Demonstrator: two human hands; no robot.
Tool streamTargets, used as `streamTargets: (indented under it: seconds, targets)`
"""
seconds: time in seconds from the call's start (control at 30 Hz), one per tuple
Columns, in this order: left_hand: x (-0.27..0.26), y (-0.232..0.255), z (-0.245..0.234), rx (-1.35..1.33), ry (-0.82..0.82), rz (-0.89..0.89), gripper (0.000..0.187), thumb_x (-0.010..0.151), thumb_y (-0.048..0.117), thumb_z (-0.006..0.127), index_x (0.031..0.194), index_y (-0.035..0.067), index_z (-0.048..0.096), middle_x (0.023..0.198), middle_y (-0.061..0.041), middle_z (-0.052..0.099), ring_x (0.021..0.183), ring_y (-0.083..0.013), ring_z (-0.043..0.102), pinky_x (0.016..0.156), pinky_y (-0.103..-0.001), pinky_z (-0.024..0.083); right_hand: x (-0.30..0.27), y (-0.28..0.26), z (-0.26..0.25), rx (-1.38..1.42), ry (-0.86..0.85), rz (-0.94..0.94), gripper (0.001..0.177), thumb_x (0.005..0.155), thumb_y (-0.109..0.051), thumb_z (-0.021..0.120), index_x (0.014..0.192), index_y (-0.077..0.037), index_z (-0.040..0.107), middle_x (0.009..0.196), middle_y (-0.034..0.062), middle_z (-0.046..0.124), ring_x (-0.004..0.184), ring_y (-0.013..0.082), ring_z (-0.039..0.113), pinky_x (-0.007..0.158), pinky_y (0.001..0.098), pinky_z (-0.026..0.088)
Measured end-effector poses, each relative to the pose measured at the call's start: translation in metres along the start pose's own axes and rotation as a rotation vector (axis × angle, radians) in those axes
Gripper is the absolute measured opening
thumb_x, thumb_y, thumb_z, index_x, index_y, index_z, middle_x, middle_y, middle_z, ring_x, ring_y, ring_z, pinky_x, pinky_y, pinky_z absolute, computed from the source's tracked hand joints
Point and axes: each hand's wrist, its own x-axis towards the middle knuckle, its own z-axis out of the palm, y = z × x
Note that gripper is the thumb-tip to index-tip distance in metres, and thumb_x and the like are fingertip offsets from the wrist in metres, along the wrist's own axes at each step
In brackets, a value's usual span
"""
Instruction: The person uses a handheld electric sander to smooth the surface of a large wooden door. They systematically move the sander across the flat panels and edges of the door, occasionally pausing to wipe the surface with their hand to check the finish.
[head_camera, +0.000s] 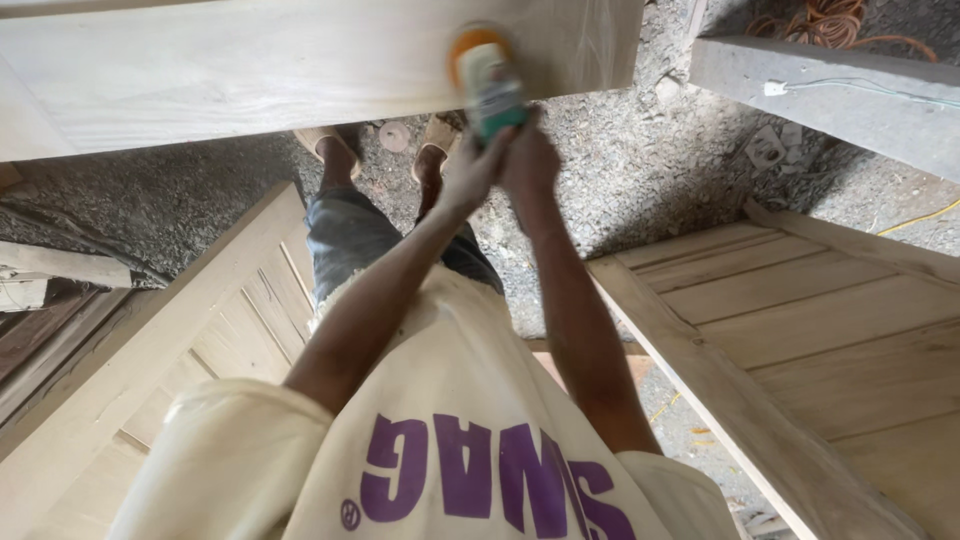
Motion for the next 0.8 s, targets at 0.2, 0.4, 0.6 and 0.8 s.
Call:
streamTargets:
  seconds: [0.2,0.4,0.6,0.8]
  targets:
    - [0.034,0.042,0.067,0.133,-0.196,-0.009,0.079,0.086,0.068,0.058,0.131,0.003,0.056,0.110,-0.014,0.077,0.094,-0.0259,0.080,0.083,-0.042,0.068,0.015,0.075,-0.050,0.150,0.189,0.063,0.079,0.090,-0.043,0.082,0.133,0.007,0.040,0.093,0.0167,0.072,0.072,0.0301,0.074,0.061,0.0418,0.065]
    - [0.039,0.022,0.022,0.215,-0.188,0.052,0.087,0.085,0.075,0.057,0.129,0.001,0.061,0.105,-0.016,0.079,0.090,-0.0264,0.081,0.080,-0.043,0.068,-0.001,0.021,-0.036,0.136,0.262,0.012,0.081,0.083,-0.043,0.090,0.131,0.003,0.043,0.107,0.0269,0.072,0.095,0.0461,0.072,0.083,0.0540,0.059]
    - [-0.007,0.003,-0.113,0.155,-0.103,0.087,0.087,0.085,0.076,0.053,0.129,0.001,0.061,0.106,-0.018,0.077,0.097,-0.0288,0.079,0.085,-0.044,0.065,-0.024,-0.100,0.025,0.058,0.112,0.048,0.073,0.090,-0.047,0.077,0.137,-0.002,0.043,0.103,0.0213,0.074,0.093,0.0422,0.073,0.081,0.0544,0.059]
    - [-0.061,-0.039,-0.254,0.003,0.083,0.167,0.088,0.091,0.072,0.052,0.134,-0.005,0.059,0.117,-0.024,0.074,0.108,-0.0343,0.076,0.096,-0.047,0.062,-0.065,-0.239,0.103,-0.019,-0.027,-0.089,0.074,0.089,-0.044,0.074,0.136,0.003,0.040,0.094,0.0183,0.073,0.083,0.0384,0.074,0.072,0.0515,0.060]
